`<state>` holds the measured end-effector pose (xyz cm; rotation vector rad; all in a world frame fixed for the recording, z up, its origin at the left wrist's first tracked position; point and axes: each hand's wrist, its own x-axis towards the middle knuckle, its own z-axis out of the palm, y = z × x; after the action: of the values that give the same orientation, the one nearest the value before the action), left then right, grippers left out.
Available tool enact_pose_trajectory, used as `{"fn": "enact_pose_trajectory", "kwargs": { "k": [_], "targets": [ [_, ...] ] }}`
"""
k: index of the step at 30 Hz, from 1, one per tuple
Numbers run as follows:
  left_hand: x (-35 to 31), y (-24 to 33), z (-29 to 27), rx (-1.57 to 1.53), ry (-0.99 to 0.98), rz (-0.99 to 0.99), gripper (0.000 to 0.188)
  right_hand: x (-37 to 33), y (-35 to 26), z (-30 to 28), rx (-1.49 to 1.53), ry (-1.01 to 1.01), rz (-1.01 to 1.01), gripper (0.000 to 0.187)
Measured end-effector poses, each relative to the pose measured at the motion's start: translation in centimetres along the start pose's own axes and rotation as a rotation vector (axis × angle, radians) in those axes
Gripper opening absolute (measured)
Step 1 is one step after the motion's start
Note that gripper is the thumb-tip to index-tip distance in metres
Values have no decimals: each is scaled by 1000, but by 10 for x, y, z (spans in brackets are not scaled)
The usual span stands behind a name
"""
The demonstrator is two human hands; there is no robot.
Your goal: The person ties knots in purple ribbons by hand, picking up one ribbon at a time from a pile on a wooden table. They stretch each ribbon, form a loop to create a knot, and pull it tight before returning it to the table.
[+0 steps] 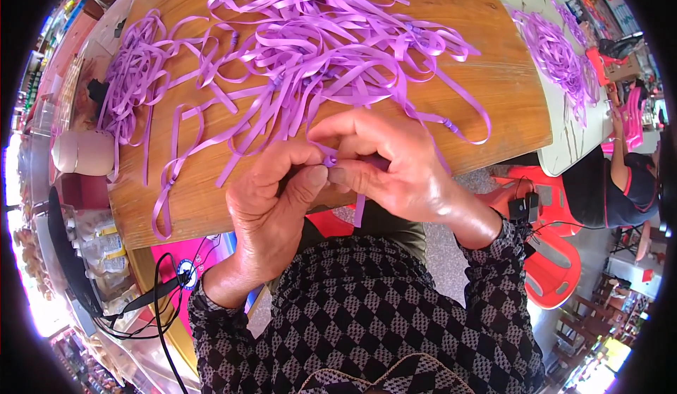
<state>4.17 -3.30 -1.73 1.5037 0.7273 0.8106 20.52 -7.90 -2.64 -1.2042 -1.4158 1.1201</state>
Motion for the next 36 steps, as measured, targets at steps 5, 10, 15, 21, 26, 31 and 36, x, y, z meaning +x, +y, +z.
{"fn": "enact_pose_trajectory", "kwargs": {
  "k": [5,10,15,21,26,31,36],
  "targets": [
    [-3,-16,-1,150,74,207,5,-4,7,7,-461,166,-282,13],
    [-6,-9,-3,47,77,17,6,-10,3,6,-273,121,-156,9],
    [-5,-8,-17,-160,28,-260,10,-14,0,-6,199,189,210,7],
    [-2,-5,-18,-72,-59,-264,10,-17,-1,-4,411,167,300,6],
    [-4,-10,-15,-138,-37,-235,10,-20,10,3,461,232,277,7],
    [-8,-14,-11,-186,-31,-253,10,-21,11,8,499,251,238,8],
    [-7,-13,-9,-183,-10,-235,9,-18,20,14,495,321,175,10]
  ]
}}
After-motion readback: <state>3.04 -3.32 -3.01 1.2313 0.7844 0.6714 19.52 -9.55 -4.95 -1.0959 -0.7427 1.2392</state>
